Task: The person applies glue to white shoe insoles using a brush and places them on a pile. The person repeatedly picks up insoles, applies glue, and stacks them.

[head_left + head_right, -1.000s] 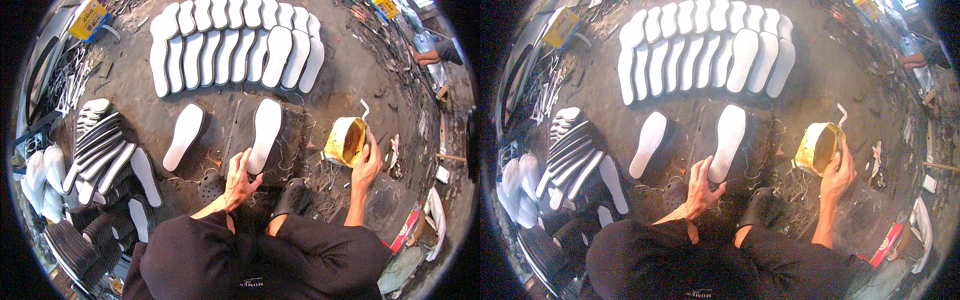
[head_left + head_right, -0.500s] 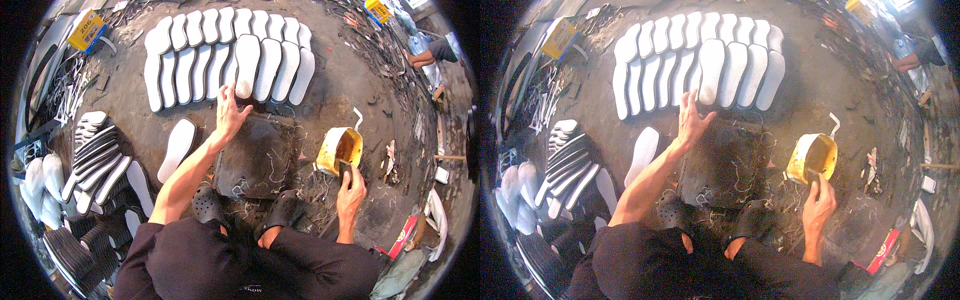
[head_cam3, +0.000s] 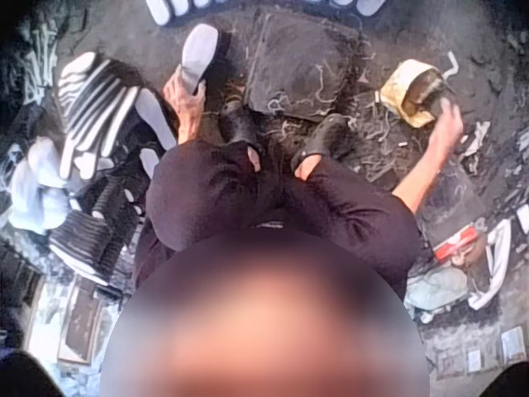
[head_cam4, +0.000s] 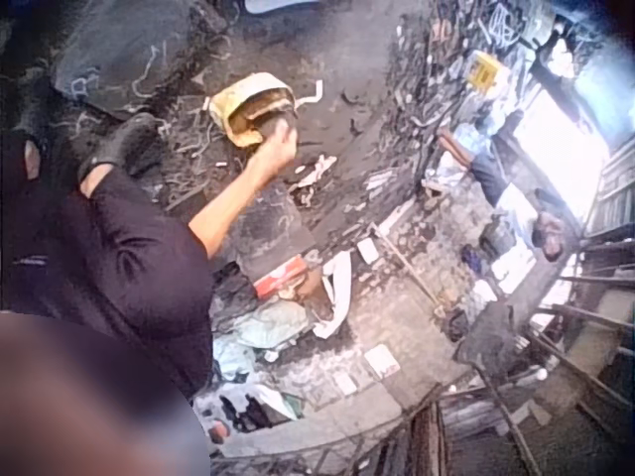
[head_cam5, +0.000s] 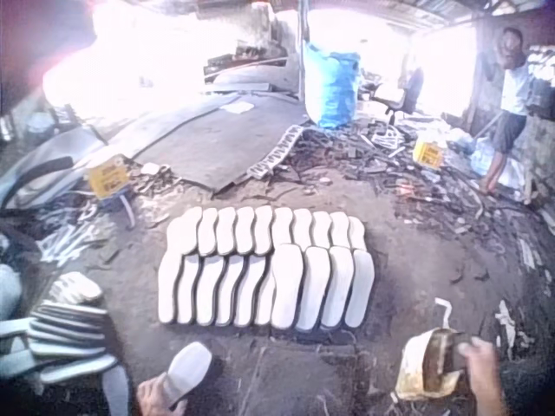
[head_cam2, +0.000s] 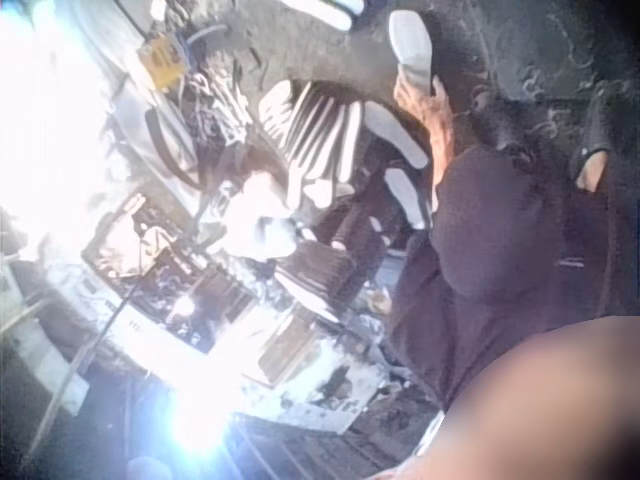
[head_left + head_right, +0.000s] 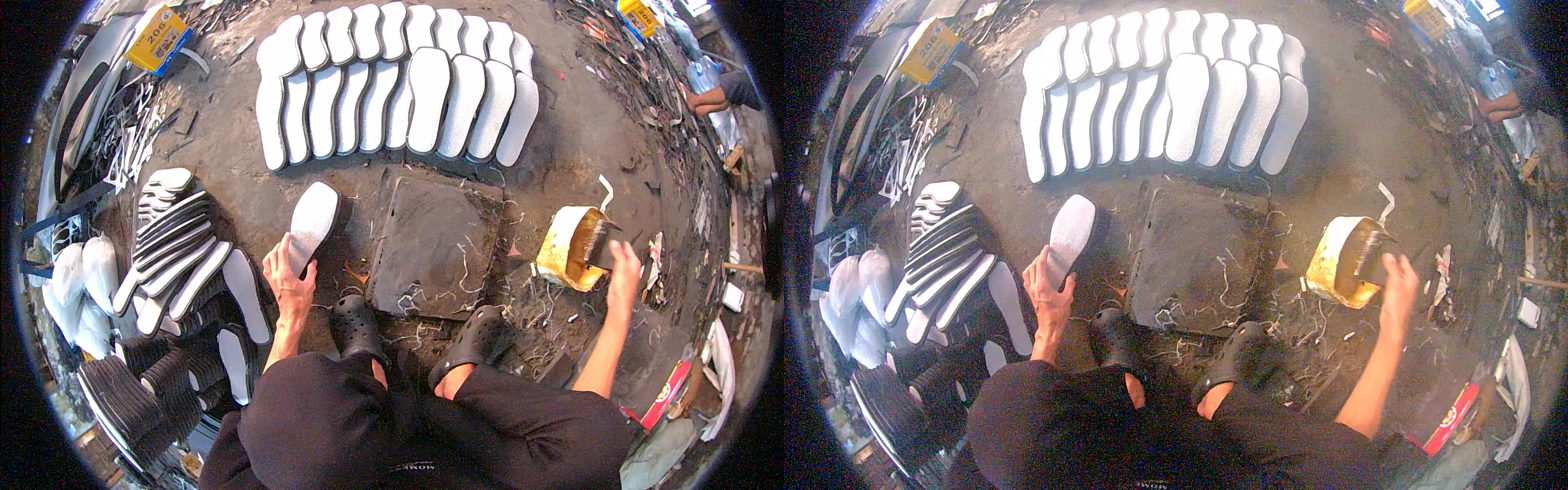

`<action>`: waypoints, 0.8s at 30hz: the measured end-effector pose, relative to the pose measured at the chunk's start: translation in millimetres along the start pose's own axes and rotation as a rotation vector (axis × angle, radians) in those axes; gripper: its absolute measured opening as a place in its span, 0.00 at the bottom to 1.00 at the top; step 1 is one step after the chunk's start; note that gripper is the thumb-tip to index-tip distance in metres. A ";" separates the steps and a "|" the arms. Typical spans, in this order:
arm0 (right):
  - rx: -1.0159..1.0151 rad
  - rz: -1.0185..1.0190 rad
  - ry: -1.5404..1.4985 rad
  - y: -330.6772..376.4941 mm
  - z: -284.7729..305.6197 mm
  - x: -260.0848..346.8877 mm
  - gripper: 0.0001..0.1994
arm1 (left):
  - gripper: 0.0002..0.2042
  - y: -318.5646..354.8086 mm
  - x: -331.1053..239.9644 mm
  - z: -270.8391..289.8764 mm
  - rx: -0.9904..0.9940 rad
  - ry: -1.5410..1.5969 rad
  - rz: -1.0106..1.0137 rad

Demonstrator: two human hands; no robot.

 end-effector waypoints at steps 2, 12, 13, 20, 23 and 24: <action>-0.107 -0.026 -0.348 22.2 35.6 -16.9 0.27 | 0.42 -1.7 -16.9 7.8 -0.052 0.046 -0.009; 0.359 0.237 -0.207 164.4 -80.5 144.0 0.23 | 0.40 58.1 -180.8 -152.7 0.427 0.366 -0.180; 0.312 0.283 -0.191 163.3 -96.6 169.1 0.24 | 0.41 66.6 -180.8 -169.3 0.524 0.274 -0.163; 0.183 0.604 0.270 173.7 -245.4 199.2 0.18 | 0.50 98.6 -167.8 -142.3 0.599 0.146 -0.310; 0.027 0.582 0.412 153.0 -245.9 187.4 0.18 | 0.50 103.8 -159.5 -138.6 0.642 0.147 -0.261; 0.037 0.644 0.382 147.0 -246.9 194.4 0.17 | 0.50 103.9 -159.2 -139.4 0.646 0.150 -0.254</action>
Point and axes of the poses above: each hand's wrist, its own y-axis away from the middle knuckle, its own z-axis out of the back of the hand, x = y × z, the point moved 10 cm from there along -y, towards the middle knuckle, and after that the axes turned 15 degrees about y, right-handed, at the moved point
